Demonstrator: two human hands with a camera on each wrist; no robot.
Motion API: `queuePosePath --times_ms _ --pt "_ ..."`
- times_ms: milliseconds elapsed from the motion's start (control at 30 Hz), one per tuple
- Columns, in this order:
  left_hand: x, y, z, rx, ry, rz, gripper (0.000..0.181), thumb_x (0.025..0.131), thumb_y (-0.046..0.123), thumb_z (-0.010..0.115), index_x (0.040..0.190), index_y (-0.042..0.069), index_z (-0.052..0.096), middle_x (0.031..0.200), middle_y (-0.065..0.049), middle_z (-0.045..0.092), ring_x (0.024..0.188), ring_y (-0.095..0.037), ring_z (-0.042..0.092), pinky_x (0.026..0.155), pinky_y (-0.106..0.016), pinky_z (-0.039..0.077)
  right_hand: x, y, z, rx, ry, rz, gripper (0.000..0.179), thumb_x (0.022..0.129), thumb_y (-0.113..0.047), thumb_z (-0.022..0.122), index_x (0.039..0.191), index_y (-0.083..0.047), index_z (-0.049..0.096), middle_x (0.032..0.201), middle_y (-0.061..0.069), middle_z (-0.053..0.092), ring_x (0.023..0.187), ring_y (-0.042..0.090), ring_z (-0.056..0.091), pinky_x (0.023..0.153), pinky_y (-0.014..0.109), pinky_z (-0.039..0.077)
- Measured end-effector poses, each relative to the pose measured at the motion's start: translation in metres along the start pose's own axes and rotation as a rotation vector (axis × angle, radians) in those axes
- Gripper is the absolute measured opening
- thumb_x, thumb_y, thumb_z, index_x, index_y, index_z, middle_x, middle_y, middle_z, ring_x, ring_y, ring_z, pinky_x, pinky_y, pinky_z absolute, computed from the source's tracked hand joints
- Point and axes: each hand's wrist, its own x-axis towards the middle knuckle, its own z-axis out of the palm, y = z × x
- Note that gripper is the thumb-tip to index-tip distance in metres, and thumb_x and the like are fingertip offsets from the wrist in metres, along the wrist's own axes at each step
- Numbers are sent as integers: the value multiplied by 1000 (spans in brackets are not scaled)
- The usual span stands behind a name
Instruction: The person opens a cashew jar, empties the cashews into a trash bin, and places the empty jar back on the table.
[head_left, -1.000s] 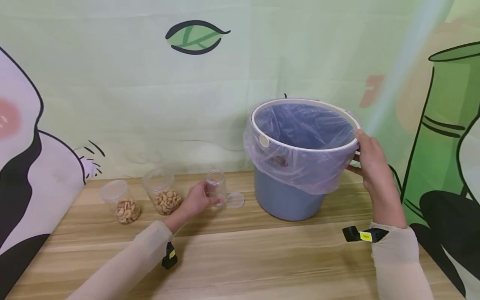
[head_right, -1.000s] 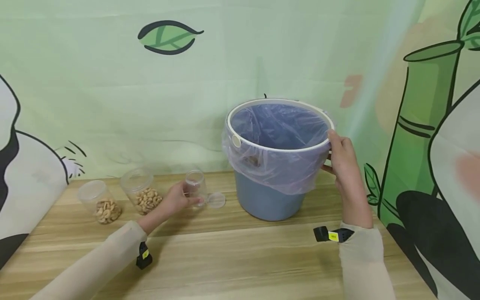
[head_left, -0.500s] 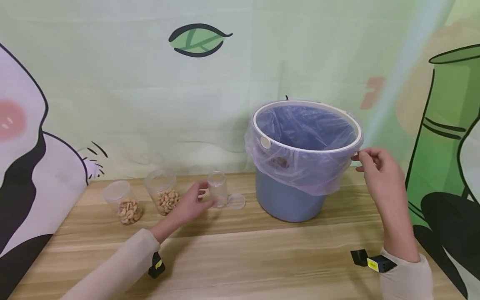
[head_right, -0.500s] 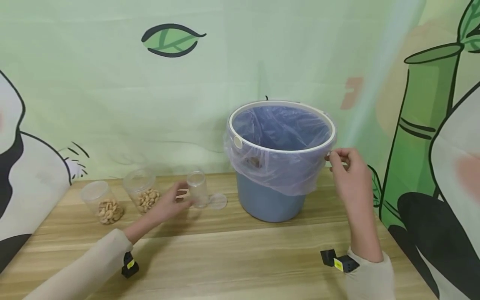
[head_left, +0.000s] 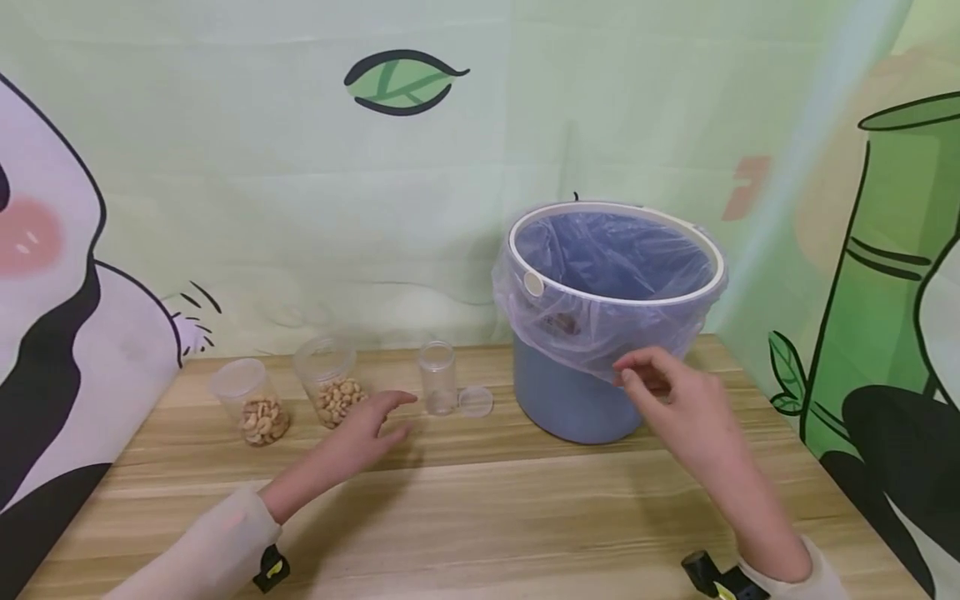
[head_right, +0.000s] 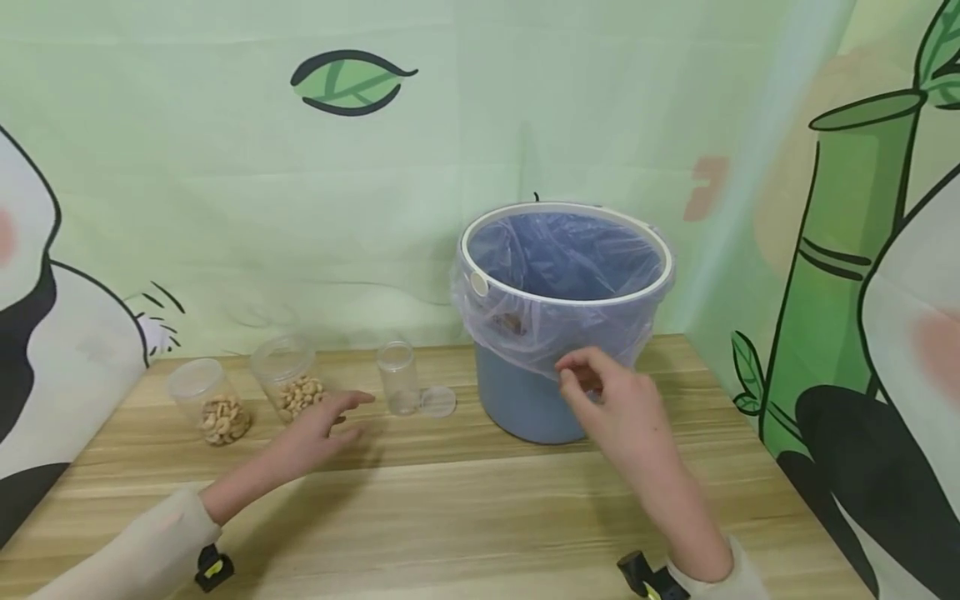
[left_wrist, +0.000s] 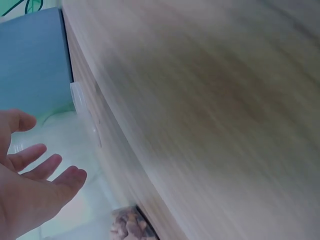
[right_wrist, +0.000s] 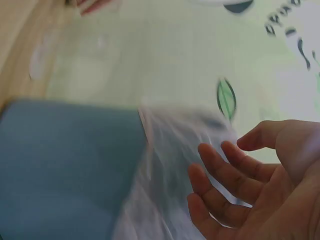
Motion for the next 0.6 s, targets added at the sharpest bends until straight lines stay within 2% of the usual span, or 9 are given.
queuePosePath --times_ms 133,267,333,467,600 --pt "-8 1 -3 31 -1 32 43 101 15 62 141 -1 55 143 -21 55 134 -40 51 109 -56 42 0 -6 29 -23 -49 -138 18 99 -13 65 115 -9 72 109 4 75 101 24 72 87 44 56" --pt "-15 3 -7 43 18 45 41 106 22 55 142 2 56 145 -20 55 135 -40 50 111 -57 39 -4 -8 65 -103 -79 -333 29 95 -13 69 123 -6 70 120 8 72 112 28 67 95 47 53" --pt "-17 4 -10 38 21 49 41 108 25 51 142 3 56 145 -19 56 135 -40 50 111 -57 38 -8 -8 81 -138 -118 -404 34 94 -16 70 126 -5 68 125 11 70 116 30 65 97 46 53" --pt "-22 6 -14 37 15 71 42 111 25 42 141 0 56 144 -20 56 135 -42 49 112 -59 37 -15 -8 105 -169 -222 -501 41 94 -20 71 131 -3 65 132 13 65 122 30 61 101 45 51" --pt "-29 7 -16 84 30 106 40 111 21 40 141 0 57 143 -21 56 135 -44 49 112 -60 36 -16 -8 117 -177 -302 -555 46 96 -24 69 136 -3 62 139 14 60 130 31 57 106 45 47"
